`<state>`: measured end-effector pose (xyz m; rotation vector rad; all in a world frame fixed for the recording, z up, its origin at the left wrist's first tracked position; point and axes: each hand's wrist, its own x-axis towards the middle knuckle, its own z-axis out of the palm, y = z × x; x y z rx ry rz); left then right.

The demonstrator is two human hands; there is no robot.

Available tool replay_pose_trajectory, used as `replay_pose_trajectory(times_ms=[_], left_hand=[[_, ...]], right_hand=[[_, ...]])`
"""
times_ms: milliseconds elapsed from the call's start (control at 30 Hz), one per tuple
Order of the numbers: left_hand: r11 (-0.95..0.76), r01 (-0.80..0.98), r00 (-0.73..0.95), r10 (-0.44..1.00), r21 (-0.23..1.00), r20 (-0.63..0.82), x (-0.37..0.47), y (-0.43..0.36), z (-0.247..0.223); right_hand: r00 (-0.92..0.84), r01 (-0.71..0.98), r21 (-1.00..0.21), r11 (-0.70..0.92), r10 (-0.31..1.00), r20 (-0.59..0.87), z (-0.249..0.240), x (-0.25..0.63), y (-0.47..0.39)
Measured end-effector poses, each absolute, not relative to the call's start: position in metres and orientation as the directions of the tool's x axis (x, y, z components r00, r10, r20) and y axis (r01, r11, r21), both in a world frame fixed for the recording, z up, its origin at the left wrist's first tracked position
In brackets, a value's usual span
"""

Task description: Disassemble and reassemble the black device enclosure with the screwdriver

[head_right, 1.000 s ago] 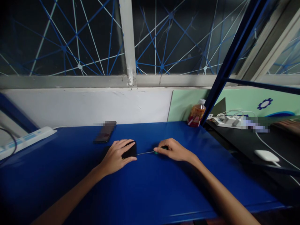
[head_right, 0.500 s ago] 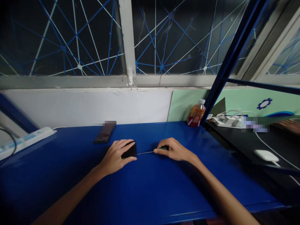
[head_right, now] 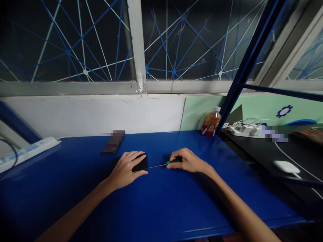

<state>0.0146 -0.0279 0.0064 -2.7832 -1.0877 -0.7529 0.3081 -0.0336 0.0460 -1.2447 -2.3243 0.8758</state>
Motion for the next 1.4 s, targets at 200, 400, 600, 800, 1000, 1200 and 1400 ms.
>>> replay_pose_trajectory(times_ms=[200,400,600,800,1000,1200,1400], left_hand=[[-0.757,0.642,0.625,0.611,0.125,0.486,0.0142,-0.0282,0.0089],[-0.756,0.642,0.625,0.611,0.126,0.486,0.0138,-0.0281,0.0083],[-0.75,0.647,0.621,0.621,0.135,0.477,0.014,-0.0282,0.0103],[-0.744,0.652,0.607,0.628,0.147,0.487,0.0133,-0.0275,0.0112],[-0.755,0.644,0.631,0.615,0.123,0.473,0.0149,-0.0292,0.0076],[-0.755,0.645,0.632,0.614,0.118,0.473,0.0161,-0.0307,0.009],[-0.753,0.648,0.628,0.615,0.117,0.478,0.0147,-0.029,0.008]], right_hand=[[-0.556,0.604,-0.662,0.444,0.83,0.05,0.0461,0.3046,-0.0345],[-0.535,0.516,-0.767,0.382,0.843,0.059,0.0447,0.3042,-0.0359],[-0.566,0.563,-0.74,0.369,0.824,-0.02,0.044,0.3087,-0.0332],[-0.571,0.6,-0.656,0.458,0.819,0.05,0.0427,0.3047,-0.0333],[-0.534,0.567,-0.706,0.425,0.842,0.079,0.0423,0.3043,-0.0355],[-0.563,0.592,-0.682,0.429,0.826,0.032,0.0448,0.3073,-0.0341],[-0.578,0.6,-0.667,0.441,0.816,0.018,0.046,0.3044,-0.0355]])
